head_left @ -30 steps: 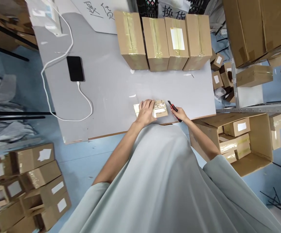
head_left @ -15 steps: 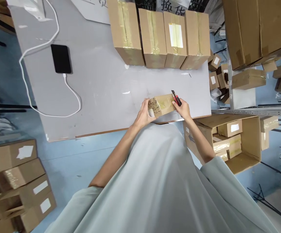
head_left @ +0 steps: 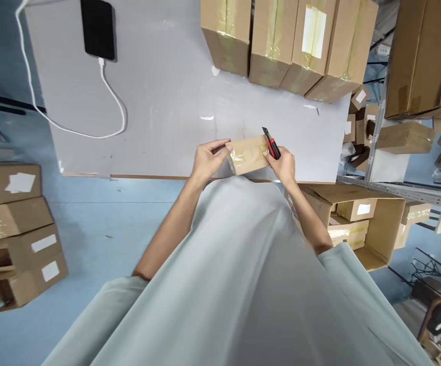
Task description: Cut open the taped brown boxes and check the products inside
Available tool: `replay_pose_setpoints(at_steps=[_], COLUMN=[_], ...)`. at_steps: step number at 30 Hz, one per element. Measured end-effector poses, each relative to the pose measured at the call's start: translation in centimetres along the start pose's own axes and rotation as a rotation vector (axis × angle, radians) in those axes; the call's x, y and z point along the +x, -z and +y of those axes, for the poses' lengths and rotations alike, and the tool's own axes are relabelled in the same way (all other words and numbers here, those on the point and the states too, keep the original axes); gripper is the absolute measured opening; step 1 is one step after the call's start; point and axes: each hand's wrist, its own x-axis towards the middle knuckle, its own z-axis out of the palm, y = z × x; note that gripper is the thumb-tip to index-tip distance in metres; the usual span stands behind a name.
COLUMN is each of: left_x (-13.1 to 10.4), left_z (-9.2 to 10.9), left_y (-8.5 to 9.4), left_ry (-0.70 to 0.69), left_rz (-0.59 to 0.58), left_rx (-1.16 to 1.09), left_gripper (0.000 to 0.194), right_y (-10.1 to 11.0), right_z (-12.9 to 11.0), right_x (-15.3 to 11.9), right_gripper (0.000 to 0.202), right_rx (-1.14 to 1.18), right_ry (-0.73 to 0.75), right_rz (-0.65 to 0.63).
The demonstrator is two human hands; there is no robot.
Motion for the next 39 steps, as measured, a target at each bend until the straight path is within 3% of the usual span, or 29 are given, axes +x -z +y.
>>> replay_pose_setpoints(at_steps=[5, 8, 12, 16, 20, 30, 39], left_x=[0.8, 1.5, 2.4, 2.7, 2.7, 2.7, 2.7], left_z=[-0.8, -1.1, -1.1, -0.7, -0.3, -0.1, -1.2], left_y=[-0.9, -1.5, -1.8, -1.8, -1.8, -1.8, -2.4], left_ry=[0.027, 0.009, 0.026, 0.08, 0.109, 0.111, 0.08], left_rz=[-0.032, -0.033, -0.054, -0.069, -0.074, -0.059, -0.002], left_rx=[-0.097, -0.123, -0.151, -0.213, -0.223, -0.265, -0.193], left_gripper=[0.08, 0.08, 0.067, 0.058, 0.055, 0.035, 0.047], right_y=[1.2, 2.1, 2.5, 1.6, 0.5, 1.2, 1.6], right_z=[-0.1, -0.1, -0.6, -1.7, -3.1, -6.8, -10.3], right_x=[3.0, 3.9, 1.4, -2.9, -4.6, -3.5, -3.8], right_gripper=[0.029, 0.04, 0.057, 0.059, 0.06, 0.06, 0.062], right_rx=[-0.1, -0.154, -0.145, -0.114, -0.18, -0.317, -0.529], right_ry=[0.117, 0.166, 0.27, 0.331, 0.308, 0.214, 0.153], right_rz=[0.038, 0.024, 0.007, -0.151, -0.258, -0.364, -0.423])
